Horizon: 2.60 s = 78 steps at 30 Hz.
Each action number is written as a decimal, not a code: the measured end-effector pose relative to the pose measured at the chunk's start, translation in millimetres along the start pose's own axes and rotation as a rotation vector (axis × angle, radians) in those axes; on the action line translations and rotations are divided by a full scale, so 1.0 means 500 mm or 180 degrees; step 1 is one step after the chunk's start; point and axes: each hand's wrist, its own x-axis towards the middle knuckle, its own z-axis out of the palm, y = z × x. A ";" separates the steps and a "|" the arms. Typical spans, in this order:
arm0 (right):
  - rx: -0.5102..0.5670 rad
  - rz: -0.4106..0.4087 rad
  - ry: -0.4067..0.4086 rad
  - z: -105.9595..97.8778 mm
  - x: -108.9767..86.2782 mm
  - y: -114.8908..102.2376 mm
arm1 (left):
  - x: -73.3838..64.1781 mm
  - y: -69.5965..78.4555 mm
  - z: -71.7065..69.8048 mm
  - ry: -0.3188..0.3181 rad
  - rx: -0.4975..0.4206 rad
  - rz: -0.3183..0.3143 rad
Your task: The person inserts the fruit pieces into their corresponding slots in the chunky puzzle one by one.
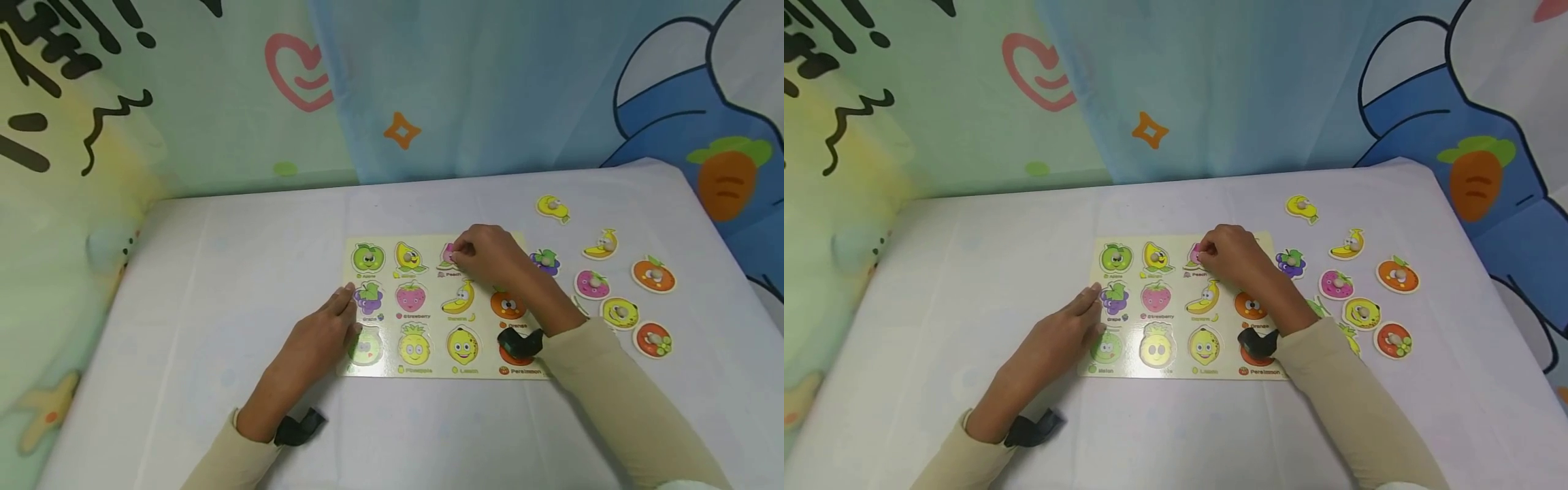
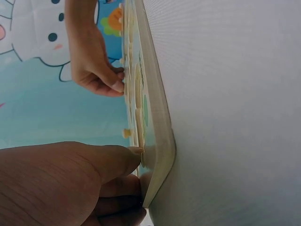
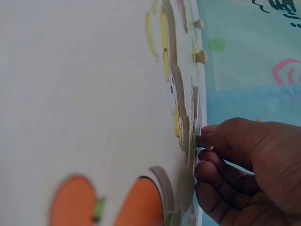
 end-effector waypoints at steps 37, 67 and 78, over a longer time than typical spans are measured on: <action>0.0328 0.0168 -0.0086 0.010 -0.003 0.009 | -0.001 0.000 0.005 -0.0014 -0.0047 -0.0030; 0.0288 0.0159 0.0341 -0.067 -0.046 0.074 | -0.001 -0.001 -0.002 -0.0010 0.0002 -0.0052; 0.0070 0.0663 0.0584 -0.136 -0.056 0.122 | 0.001 -0.005 -0.005 -0.0053 0.0012 0.0086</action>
